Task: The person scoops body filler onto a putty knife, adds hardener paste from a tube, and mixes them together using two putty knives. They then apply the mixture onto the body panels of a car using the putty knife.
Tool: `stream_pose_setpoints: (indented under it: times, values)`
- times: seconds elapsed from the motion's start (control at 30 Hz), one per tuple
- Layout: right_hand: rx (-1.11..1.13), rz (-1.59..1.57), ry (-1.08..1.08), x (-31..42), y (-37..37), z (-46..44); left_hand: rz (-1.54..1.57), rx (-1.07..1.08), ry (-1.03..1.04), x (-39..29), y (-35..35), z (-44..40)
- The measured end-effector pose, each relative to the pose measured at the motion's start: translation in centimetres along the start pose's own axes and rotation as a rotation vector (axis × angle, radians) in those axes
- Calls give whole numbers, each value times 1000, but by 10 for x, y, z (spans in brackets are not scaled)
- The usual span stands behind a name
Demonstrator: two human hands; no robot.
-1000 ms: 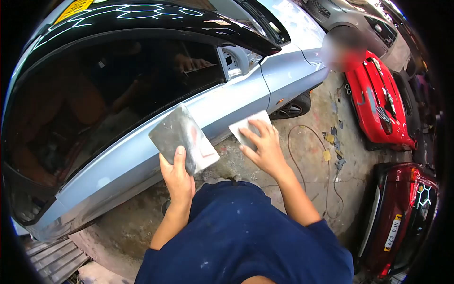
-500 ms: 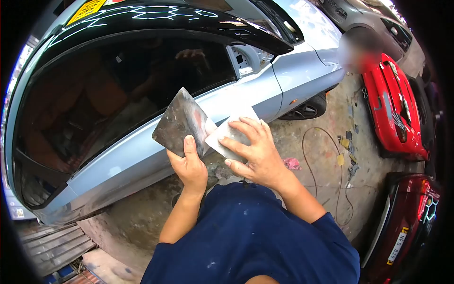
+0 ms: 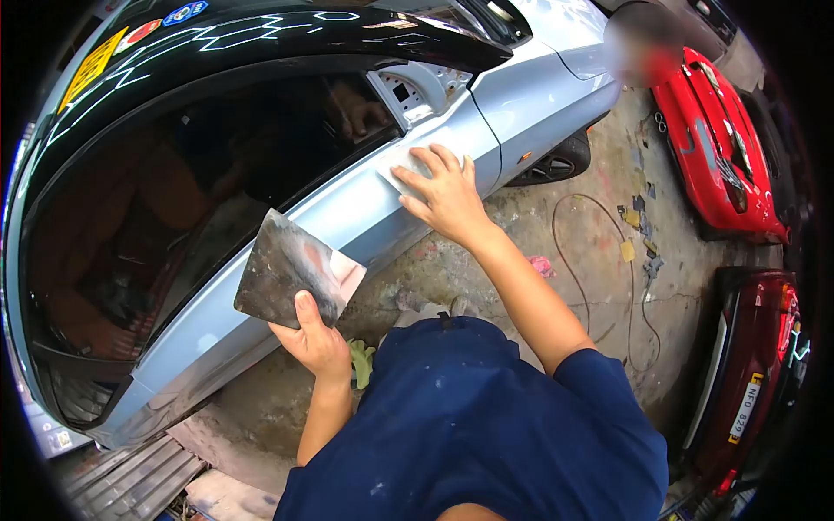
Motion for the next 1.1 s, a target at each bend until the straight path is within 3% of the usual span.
stream_pose_setpoints:
  times: [0.77,1.07,1.1]
  values:
    - [-6,77,13,-5,18,-9,-39,15,-103,19,-14,0]
    - [406,137,73,-3,-6,-8,16,31,-144,21,-7,1]
    - [361,123,73,-2,-14,-7,13,29,-146,20,-7,2]
Point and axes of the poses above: each hand's wrist, its own z-axis away from the middle knuckle, its own y-axis out of the palm, x = y × z, the point moved 5 cm from there along -z, towards the middle knuckle, and after that the axes turned 1 degree about -z, right-handed, at the moved point
